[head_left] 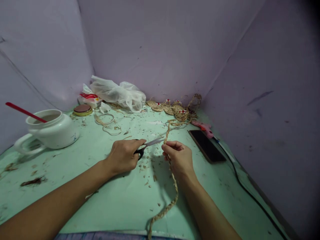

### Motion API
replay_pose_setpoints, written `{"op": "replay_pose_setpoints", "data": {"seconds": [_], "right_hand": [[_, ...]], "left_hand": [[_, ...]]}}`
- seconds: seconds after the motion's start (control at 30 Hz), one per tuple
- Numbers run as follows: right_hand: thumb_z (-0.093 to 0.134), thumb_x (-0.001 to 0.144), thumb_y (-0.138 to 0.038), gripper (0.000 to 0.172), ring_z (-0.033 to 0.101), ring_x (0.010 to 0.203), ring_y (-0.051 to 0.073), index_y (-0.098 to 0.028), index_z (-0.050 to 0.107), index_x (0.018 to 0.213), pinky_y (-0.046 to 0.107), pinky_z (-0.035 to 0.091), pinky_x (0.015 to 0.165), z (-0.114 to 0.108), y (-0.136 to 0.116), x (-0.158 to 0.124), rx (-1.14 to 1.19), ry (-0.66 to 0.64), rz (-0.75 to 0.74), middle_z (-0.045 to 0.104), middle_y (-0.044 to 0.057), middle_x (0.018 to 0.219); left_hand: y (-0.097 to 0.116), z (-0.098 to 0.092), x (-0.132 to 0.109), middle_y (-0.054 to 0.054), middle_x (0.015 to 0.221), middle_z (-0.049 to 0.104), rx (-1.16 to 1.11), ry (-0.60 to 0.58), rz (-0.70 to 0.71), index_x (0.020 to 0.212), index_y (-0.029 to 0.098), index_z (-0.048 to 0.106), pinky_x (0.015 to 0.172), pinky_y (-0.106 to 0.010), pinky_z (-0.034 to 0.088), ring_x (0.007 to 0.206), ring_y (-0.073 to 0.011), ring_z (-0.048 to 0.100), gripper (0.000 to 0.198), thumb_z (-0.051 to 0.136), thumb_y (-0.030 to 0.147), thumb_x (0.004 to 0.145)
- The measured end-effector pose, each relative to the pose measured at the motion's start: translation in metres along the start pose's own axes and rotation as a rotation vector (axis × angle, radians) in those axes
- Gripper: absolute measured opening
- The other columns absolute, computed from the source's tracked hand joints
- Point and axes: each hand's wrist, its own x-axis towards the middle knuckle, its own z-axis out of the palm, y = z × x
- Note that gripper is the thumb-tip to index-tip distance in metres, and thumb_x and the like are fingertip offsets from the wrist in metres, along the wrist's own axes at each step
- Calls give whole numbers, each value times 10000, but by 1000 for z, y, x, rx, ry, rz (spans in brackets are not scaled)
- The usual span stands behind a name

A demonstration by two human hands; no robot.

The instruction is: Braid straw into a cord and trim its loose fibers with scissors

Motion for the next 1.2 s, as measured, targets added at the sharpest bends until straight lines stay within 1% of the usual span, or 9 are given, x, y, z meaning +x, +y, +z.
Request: {"op": "replay_pose_setpoints", "data": {"seconds": [0.17,0.27,0.37,0.47,0.6,0.77,0.9,1.0,1.2], "right_hand": [[692,520,-200,187,488,404,71,-143,571,651,177,385,379,-1,0,0,16,-50,-22,545,-52,477],[683,521,-198,173,455,374,67,-146,551,618,181,356,369,2,2,-4,-25,-151,-8,528,-55,442],[684,515,-198,176,450,372,72,-146,534,591,191,339,382,8,6,-12,-118,-253,18,528,-43,432],[686,533,-227,182,471,417,85,-145,538,599,204,345,414,12,13,-19,-200,-283,-15,554,-19,485],[669,576,-255,163,442,439,76,-137,559,597,200,326,420,14,19,-25,-271,-323,-93,550,-13,509],[655,604,-271,163,433,425,79,-130,588,557,208,330,415,12,16,-24,-293,-367,-86,538,-10,472],[699,563,-300,239,545,547,126,-135,648,727,251,432,505,11,11,-18,-93,-270,29,624,32,640],[705,569,-314,299,591,631,151,-150,668,816,294,466,606,11,9,-17,49,-363,113,660,55,734],[661,629,-270,151,581,633,151,-142,677,705,286,445,645,10,7,-20,-97,-307,-118,663,53,693]], "left_hand": [[1,-1,3,-13,957,661,-145,6,-92,1099,261,557,736,-304,441,874,-203,600,460,460,157,661],[5,-2,9,-19,825,668,-588,9,-316,1004,199,592,658,-263,448,754,-175,604,352,524,204,658],[14,-4,15,-15,619,623,-1096,-29,-560,999,113,556,497,-218,411,543,-133,562,428,624,267,605],[24,-4,17,24,513,556,-1350,-63,-664,967,99,550,441,-192,366,453,-94,505,480,686,267,539],[30,-5,16,35,503,541,-1426,-74,-727,904,95,569,414,-180,347,426,-73,474,457,705,202,481],[29,-6,15,32,530,553,-1485,-56,-694,884,99,569,411,-165,342,430,-60,474,442,713,175,474],[26,-3,14,23,589,581,-1581,-25,-672,942,112,534,448,-157,376,456,-48,487,478,720,157,504],[27,1,12,18,624,597,-1642,-20,-672,984,125,498,471,-170,406,479,-62,516,511,711,138,520],[34,4,11,32,549,578,-1599,-114,-660,928,127,498,430,-176,377,435,-75,507,466,710,170,515]]}}
